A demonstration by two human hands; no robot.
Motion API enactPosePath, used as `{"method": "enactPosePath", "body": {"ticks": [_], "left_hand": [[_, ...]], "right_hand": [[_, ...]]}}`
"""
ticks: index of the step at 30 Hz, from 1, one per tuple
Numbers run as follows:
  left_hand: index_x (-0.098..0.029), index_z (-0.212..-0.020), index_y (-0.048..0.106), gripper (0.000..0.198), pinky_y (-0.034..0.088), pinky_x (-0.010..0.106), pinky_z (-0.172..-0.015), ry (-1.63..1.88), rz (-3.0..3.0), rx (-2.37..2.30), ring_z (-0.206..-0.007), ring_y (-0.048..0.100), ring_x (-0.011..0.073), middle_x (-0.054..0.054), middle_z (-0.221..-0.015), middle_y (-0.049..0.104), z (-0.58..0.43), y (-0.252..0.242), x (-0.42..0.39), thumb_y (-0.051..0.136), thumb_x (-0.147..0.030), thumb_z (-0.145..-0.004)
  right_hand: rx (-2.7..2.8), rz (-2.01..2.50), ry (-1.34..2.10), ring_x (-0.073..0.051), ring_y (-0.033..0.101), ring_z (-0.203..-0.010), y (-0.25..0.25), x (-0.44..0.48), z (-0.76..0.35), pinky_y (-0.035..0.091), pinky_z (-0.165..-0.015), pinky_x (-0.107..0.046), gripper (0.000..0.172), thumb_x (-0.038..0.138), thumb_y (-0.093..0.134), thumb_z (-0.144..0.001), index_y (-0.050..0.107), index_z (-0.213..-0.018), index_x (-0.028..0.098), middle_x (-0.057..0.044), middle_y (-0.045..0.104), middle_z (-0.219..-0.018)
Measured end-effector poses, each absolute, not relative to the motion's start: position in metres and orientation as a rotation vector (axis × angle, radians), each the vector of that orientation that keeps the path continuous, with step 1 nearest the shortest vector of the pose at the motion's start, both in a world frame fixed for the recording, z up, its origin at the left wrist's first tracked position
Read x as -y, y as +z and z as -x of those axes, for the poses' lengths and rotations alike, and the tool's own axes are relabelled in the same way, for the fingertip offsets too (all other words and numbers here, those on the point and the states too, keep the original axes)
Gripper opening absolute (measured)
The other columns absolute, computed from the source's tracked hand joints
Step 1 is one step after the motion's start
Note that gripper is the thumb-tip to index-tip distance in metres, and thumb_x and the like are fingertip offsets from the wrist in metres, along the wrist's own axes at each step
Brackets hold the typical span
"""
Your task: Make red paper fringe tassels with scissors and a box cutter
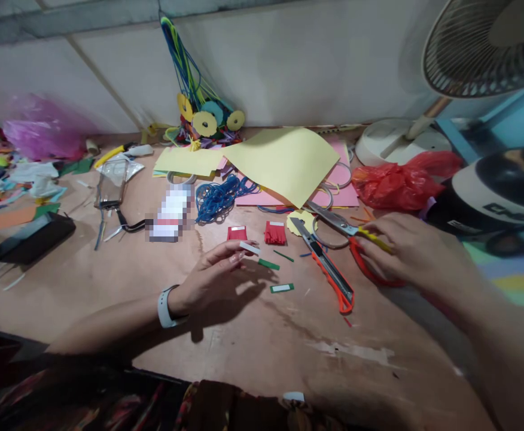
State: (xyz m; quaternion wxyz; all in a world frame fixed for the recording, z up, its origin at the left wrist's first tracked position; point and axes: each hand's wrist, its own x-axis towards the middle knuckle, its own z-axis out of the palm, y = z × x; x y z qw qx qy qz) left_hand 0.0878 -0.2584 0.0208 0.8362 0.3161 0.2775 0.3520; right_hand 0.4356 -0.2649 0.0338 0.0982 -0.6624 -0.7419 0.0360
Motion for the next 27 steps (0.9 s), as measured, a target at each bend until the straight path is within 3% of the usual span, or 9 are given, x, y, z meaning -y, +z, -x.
{"method": "enactPosePath", "body": {"ticks": [2, 3, 6, 9, 12, 17, 20, 23, 27], "left_hand": [[-0.027, -0.118, 0.064, 0.026, 0.050, 0.050, -0.100, 0.697, -0.782, -0.545, -0.107, 0.069, 0.0249, 0.008, -0.117, 0.067, -0.088, 0.020, 0.261, 0.064, -0.026, -0.092], [-0.028, -0.121, 0.063, 0.028, 0.050, 0.050, -0.101, 0.703, -0.892, -0.525, -0.113, 0.066, 0.0254, 0.009, -0.123, 0.064, -0.088, 0.020, 0.261, 0.063, -0.027, -0.093], [-0.032, -0.125, 0.065, 0.032, 0.043, 0.046, -0.111, 0.789, -1.348, -0.480, -0.132, 0.050, 0.0248, 0.009, -0.135, 0.054, -0.085, 0.016, 0.259, 0.061, -0.026, -0.094], [-0.038, -0.135, 0.057, 0.041, 0.037, 0.046, -0.116, 0.813, -1.662, -0.441, -0.137, 0.041, 0.0221, 0.007, -0.137, 0.050, -0.081, 0.010, 0.255, 0.054, -0.023, -0.097], [-0.041, -0.140, 0.051, 0.045, 0.040, 0.047, -0.114, 0.791, -1.773, -0.491, -0.136, 0.043, 0.0214, 0.007, -0.139, 0.048, -0.079, 0.006, 0.254, 0.053, -0.023, -0.098], [-0.038, -0.143, 0.047, 0.047, 0.046, 0.047, -0.107, 0.779, -1.991, -0.612, -0.131, 0.048, 0.0223, 0.009, -0.137, 0.051, -0.081, 0.006, 0.253, 0.048, -0.021, -0.098], [-0.030, -0.150, 0.036, 0.054, 0.048, 0.044, -0.101, 0.761, -2.249, -0.677, -0.122, 0.053, 0.0234, 0.013, -0.135, 0.054, -0.081, 0.008, 0.255, 0.046, -0.021, -0.098], [-0.015, -0.151, 0.030, 0.059, 0.046, 0.047, -0.098, 0.578, -2.495, -0.848, -0.118, 0.054, 0.0295, 0.019, -0.133, 0.056, -0.080, 0.009, 0.259, 0.047, -0.035, -0.098], [-0.011, -0.144, 0.042, 0.065, 0.040, 0.051, -0.099, 0.269, -2.776, -0.901, -0.126, 0.049, 0.0360, 0.021, -0.144, 0.049, -0.080, 0.005, 0.262, 0.040, -0.057, -0.098]], "right_hand": [[2.005, 1.802, 0.519, -0.028, 0.064, -0.090, 0.043, 0.272, -0.402, 0.048, -0.080, -0.042, 0.051, 0.067, 0.048, -0.084, 0.068, -0.089, 0.020, -0.012, 0.070, -0.093], [1.878, 1.755, 0.856, -0.027, 0.065, -0.091, 0.047, 0.276, -0.383, 0.049, -0.080, -0.040, 0.047, 0.063, 0.054, -0.085, 0.068, -0.095, 0.019, -0.012, 0.070, -0.097], [1.750, 1.511, 1.367, -0.021, 0.066, -0.092, 0.051, 0.286, -0.332, 0.052, -0.079, -0.033, 0.044, 0.059, 0.049, -0.093, 0.065, -0.112, 0.022, -0.008, 0.070, -0.103], [1.414, 1.296, 1.660, -0.016, 0.062, -0.083, 0.044, 0.290, -0.304, 0.051, -0.071, -0.027, 0.037, 0.055, 0.056, -0.092, 0.065, -0.100, 0.020, -0.006, 0.067, -0.094], [1.297, 1.259, 1.659, -0.012, 0.056, -0.069, 0.034, 0.290, -0.300, 0.049, -0.061, -0.024, 0.037, 0.054, 0.060, -0.090, 0.062, -0.085, 0.017, -0.002, 0.060, -0.078], [1.407, 1.299, 1.561, -0.010, 0.050, -0.061, 0.032, 0.292, -0.306, 0.048, -0.054, -0.022, 0.036, 0.052, 0.055, -0.094, 0.059, -0.084, 0.018, 0.000, 0.054, -0.072], [1.431, 1.292, 1.578, -0.010, 0.051, -0.056, 0.037, 0.294, -0.309, 0.048, -0.049, -0.022, 0.036, 0.052, 0.053, -0.095, 0.057, -0.083, 0.019, 0.001, 0.053, -0.069], [1.402, 1.337, 1.514, -0.009, 0.050, -0.051, 0.046, 0.293, -0.314, 0.045, -0.043, -0.020, 0.035, 0.053, 0.055, -0.093, 0.057, -0.082, 0.020, 0.001, 0.054, -0.066], [1.489, 1.327, 1.373, -0.010, 0.054, -0.055, 0.057, 0.287, -0.322, 0.048, -0.048, -0.020, 0.038, 0.053, 0.057, -0.092, 0.060, -0.075, 0.019, -0.001, 0.057, -0.065]]}}
